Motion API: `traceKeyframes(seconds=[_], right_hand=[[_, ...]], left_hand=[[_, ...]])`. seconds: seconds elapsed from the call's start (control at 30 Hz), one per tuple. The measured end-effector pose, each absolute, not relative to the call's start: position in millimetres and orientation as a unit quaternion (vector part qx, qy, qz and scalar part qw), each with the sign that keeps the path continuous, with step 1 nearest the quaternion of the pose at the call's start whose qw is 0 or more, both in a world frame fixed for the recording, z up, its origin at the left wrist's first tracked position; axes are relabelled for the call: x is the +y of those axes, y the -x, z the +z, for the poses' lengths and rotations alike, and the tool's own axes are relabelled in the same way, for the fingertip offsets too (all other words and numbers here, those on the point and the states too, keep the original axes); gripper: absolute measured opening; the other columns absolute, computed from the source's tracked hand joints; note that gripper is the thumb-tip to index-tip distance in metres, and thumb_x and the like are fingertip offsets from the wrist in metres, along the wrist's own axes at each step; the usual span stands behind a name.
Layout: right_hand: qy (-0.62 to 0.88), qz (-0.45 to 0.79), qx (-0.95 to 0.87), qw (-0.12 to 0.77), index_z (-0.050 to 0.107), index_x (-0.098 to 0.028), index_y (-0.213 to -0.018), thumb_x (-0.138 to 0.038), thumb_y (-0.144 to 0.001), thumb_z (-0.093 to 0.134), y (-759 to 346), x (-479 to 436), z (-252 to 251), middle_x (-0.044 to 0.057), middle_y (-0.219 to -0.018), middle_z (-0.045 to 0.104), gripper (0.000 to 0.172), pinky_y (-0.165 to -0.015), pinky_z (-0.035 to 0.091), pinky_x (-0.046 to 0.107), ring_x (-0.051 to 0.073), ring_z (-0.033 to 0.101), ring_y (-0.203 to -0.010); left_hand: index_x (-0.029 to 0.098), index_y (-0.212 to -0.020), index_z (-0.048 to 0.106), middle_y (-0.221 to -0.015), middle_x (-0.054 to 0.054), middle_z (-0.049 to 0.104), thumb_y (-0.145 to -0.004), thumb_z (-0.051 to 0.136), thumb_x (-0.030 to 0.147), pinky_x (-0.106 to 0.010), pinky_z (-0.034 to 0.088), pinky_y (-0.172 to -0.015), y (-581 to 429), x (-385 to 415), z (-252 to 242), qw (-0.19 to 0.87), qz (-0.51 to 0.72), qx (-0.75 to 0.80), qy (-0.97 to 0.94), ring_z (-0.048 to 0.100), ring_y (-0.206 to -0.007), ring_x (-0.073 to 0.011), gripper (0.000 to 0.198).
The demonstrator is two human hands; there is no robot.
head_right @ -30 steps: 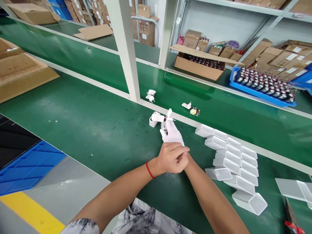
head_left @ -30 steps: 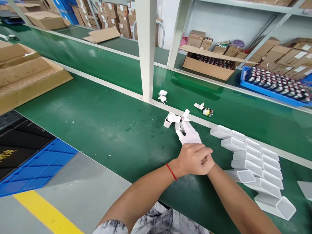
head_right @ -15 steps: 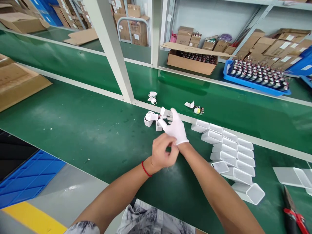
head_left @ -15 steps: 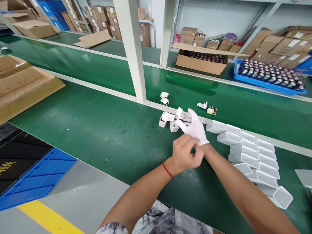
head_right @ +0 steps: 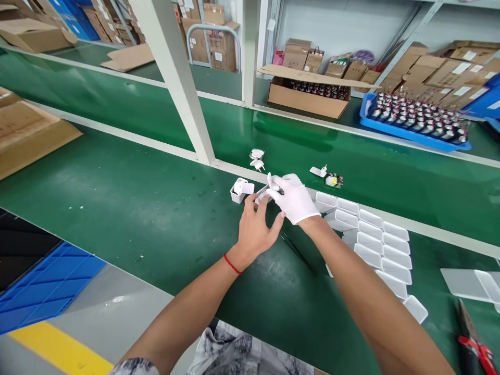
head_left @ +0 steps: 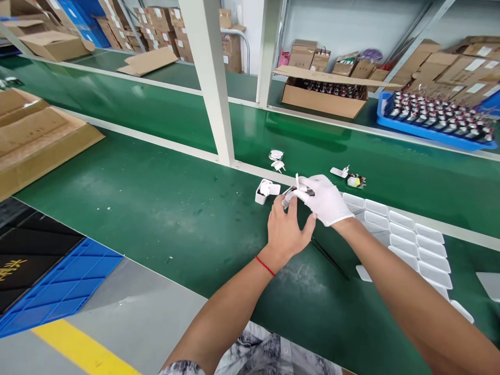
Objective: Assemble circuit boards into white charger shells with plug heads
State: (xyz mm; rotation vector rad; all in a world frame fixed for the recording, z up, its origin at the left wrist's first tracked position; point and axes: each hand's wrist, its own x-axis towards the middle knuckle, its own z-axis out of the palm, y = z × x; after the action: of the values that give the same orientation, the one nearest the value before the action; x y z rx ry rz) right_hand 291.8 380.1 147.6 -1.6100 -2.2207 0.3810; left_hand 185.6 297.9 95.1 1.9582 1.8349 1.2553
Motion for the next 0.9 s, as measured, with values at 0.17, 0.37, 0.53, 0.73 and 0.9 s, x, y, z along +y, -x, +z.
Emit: traceKeyframes(seconds=[0.17,0.37,0.53,0.73,0.9], right_hand=[[0.555,0.106,-0.814,0.132,0.069,-0.02,-0.096,-0.031,-0.09,0.056,-294.4,386.8,153.4,0.01,-0.093,0.057,0.018,-0.081,0.047,0.034,0.027,0.056,-0.098],[0.536,0.082,-0.837,0.067,0.067,-0.023,-0.121,-0.031,-0.095,0.051,-286.9,399.2,158.2,0.011,-0.107,0.058,0.031,-0.077,0.047,0.032,0.025,0.059,-0.094],[0.483,0.085,-0.871,-0.021,0.073,-0.019,-0.098,-0.023,-0.093,0.053,-270.0,408.9,160.3,0.014,-0.11,0.059,0.021,-0.08,0.047,0.034,0.028,0.059,-0.1],[0.473,0.095,-0.875,-0.04,0.065,-0.025,-0.123,-0.027,-0.095,0.05,-266.6,407.9,162.2,0.011,-0.111,0.065,0.032,-0.074,0.048,0.032,0.027,0.062,-0.096],[0.548,0.072,-0.833,0.02,0.045,-0.024,-0.144,-0.037,-0.101,0.032,-290.2,419.4,173.6,0.011,-0.119,0.066,0.046,-0.079,0.05,0.034,0.027,0.064,-0.101]], left_hand=[[0.009,-0.128,0.057,-0.14,-0.024,0.042,-0.094,0.052,0.04,-0.048,0.056,-0.093,-183.8,300.1,90.6,0.098,0.385,0.607,-0.689,0.058,-0.117,-0.0348,0.046],[0.013,-0.12,0.061,-0.132,-0.02,0.051,-0.095,0.047,0.026,-0.045,0.058,-0.091,-182.2,301.5,92.3,0.089,0.37,0.578,-0.722,0.059,-0.113,-0.0308,0.031],[0.014,-0.112,0.063,-0.134,-0.019,0.051,-0.093,0.05,0.02,-0.044,0.058,-0.09,-182.5,301.7,94.1,0.086,0.35,0.587,-0.725,0.059,-0.111,-0.0296,0.024],[0.017,-0.108,0.066,-0.132,-0.018,0.05,-0.092,0.054,0.022,-0.042,0.056,-0.087,-180.9,300.5,98.5,0.075,0.302,0.612,-0.727,0.058,-0.105,-0.0284,0.021],[0.013,-0.138,0.05,-0.114,-0.017,0.054,-0.089,0.057,0.028,-0.043,0.054,-0.081,-179.5,300.3,101.8,0.052,0.265,0.663,-0.698,0.057,-0.095,-0.0283,0.052]])
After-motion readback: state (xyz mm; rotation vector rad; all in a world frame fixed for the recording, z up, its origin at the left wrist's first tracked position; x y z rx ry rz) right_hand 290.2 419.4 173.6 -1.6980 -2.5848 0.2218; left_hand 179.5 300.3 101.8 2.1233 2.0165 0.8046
